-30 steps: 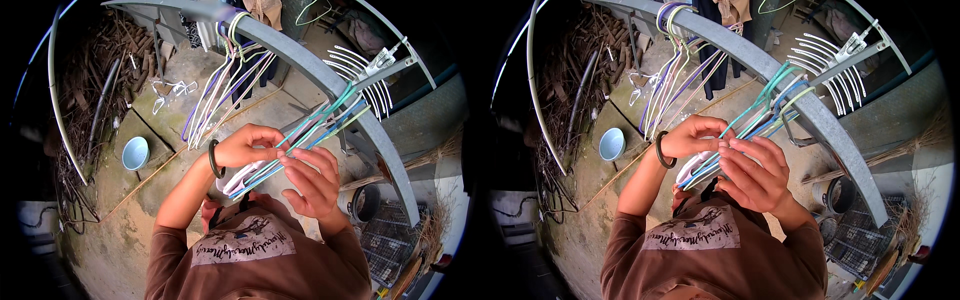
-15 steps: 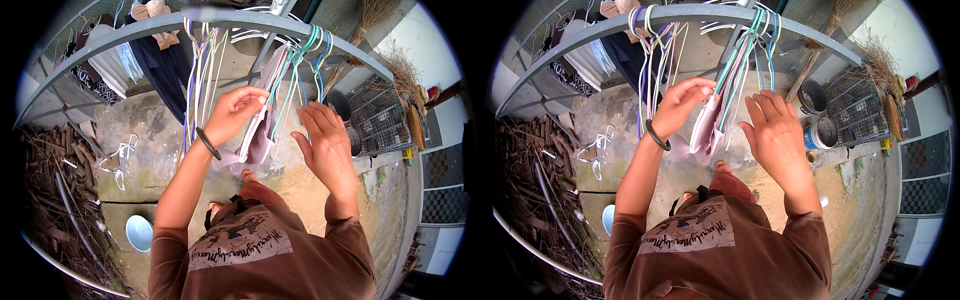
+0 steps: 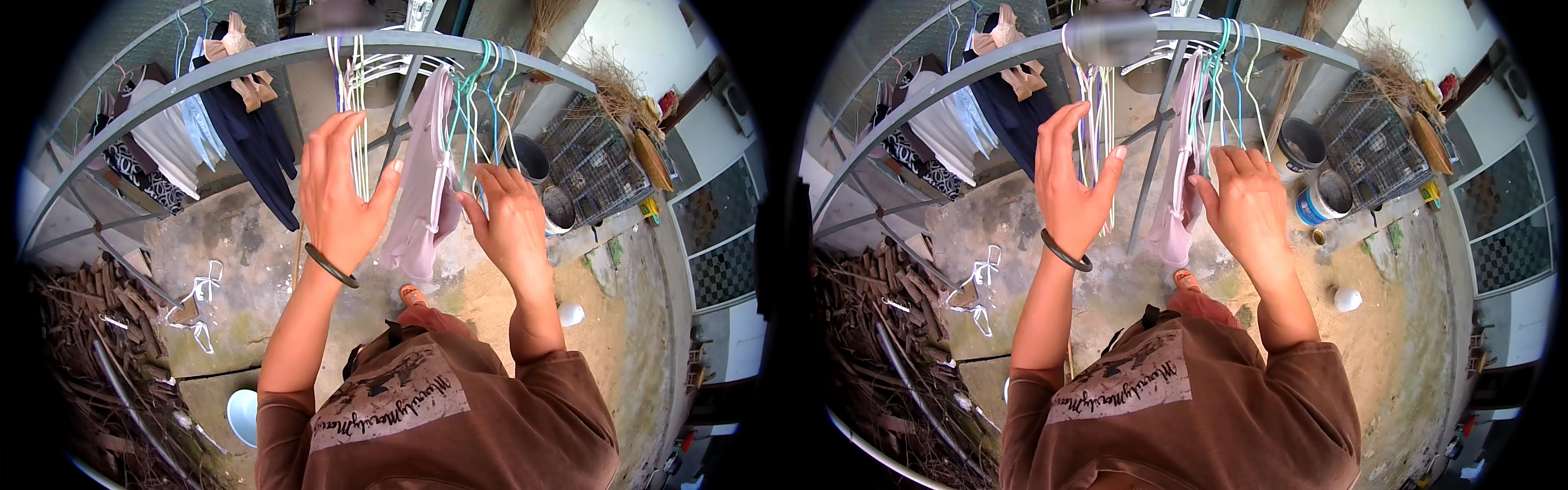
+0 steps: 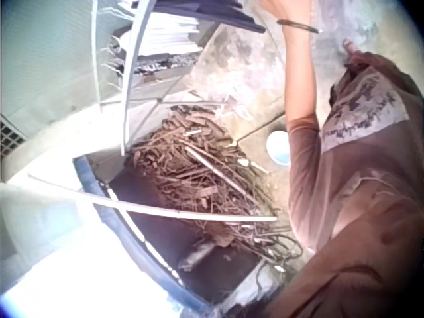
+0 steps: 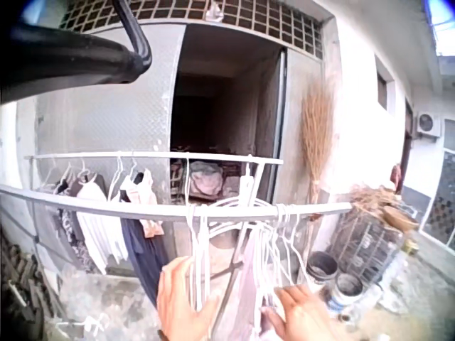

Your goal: The person stirs a large pot of boiling yellow corn kernels on a stove using a metal ladle. After washing hands at a sink, the person walks outside to a patio area and hangs several clothes hangers on a metal drying rack.

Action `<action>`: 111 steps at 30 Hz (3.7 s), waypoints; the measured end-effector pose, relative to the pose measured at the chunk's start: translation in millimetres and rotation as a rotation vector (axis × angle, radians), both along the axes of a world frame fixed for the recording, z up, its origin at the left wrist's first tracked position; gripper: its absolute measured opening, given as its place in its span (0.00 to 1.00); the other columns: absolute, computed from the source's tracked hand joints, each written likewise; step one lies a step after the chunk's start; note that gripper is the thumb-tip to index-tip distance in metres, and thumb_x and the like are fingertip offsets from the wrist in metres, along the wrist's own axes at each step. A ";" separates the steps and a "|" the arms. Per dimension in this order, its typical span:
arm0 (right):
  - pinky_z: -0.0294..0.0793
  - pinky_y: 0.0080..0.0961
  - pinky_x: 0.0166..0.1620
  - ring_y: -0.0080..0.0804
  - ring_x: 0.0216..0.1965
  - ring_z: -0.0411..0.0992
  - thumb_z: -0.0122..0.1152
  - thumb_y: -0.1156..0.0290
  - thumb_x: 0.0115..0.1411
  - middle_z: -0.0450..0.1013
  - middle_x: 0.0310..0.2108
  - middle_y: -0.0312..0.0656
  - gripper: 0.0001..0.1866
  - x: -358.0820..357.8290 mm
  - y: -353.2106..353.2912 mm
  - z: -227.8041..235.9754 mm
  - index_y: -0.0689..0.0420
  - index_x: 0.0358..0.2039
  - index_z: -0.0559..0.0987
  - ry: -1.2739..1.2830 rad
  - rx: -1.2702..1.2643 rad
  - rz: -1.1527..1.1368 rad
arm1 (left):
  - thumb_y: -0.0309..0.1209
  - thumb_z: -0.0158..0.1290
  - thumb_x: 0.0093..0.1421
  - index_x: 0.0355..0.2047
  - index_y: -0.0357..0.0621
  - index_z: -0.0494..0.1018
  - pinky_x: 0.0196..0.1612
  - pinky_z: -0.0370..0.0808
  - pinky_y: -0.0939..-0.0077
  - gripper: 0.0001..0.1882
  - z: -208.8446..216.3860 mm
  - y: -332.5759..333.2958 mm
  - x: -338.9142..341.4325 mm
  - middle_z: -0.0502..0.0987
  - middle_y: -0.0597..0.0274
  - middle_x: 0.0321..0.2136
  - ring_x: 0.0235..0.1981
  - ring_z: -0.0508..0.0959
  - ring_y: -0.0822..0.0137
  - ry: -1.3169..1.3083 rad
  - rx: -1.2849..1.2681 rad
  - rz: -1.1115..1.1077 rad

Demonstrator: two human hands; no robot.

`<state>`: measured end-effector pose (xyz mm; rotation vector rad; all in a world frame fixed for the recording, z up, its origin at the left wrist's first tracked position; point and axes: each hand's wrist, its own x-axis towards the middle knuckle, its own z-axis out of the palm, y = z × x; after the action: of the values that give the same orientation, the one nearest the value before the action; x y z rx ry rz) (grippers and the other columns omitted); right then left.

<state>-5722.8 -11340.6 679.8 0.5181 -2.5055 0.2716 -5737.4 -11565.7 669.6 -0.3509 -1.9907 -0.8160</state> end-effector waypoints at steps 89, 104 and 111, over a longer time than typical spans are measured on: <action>0.74 0.44 0.29 0.57 0.25 0.76 0.61 0.70 0.62 0.77 0.23 0.54 0.11 -267.4 -294.8 -133.1 0.60 0.44 0.79 -0.411 -0.810 0.328 | 0.31 0.49 0.70 0.41 0.37 0.73 0.37 0.70 0.73 0.09 -6.2 -189.1 -91.6 0.69 0.66 0.20 0.24 0.69 0.73 -0.419 1.179 -0.238; 0.74 0.53 0.34 0.61 0.30 0.77 0.60 0.64 0.62 0.78 0.27 0.57 0.13 -410.2 -439.6 -14.3 0.61 0.40 0.78 -0.062 -1.064 0.210 | 0.33 0.49 0.69 0.45 0.36 0.72 0.41 0.70 0.69 0.12 -10.6 -193.8 -89.7 0.70 0.63 0.22 0.26 0.69 0.71 -0.436 1.148 -0.283; 0.76 0.47 0.47 0.57 0.43 0.78 0.62 0.58 0.60 0.79 0.39 0.59 0.18 -516.3 -480.7 61.2 0.60 0.42 0.83 -0.293 -0.961 0.077 | 0.33 0.53 0.67 0.48 0.35 0.70 0.39 0.71 0.71 0.14 -24.2 -202.5 -88.9 0.74 0.60 0.26 0.30 0.74 0.68 -0.415 1.164 -0.336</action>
<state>-6239.2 -11821.3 741.0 0.1681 -2.2485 1.5560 -5826.2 -11768.2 645.4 0.2030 -1.4676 -2.2064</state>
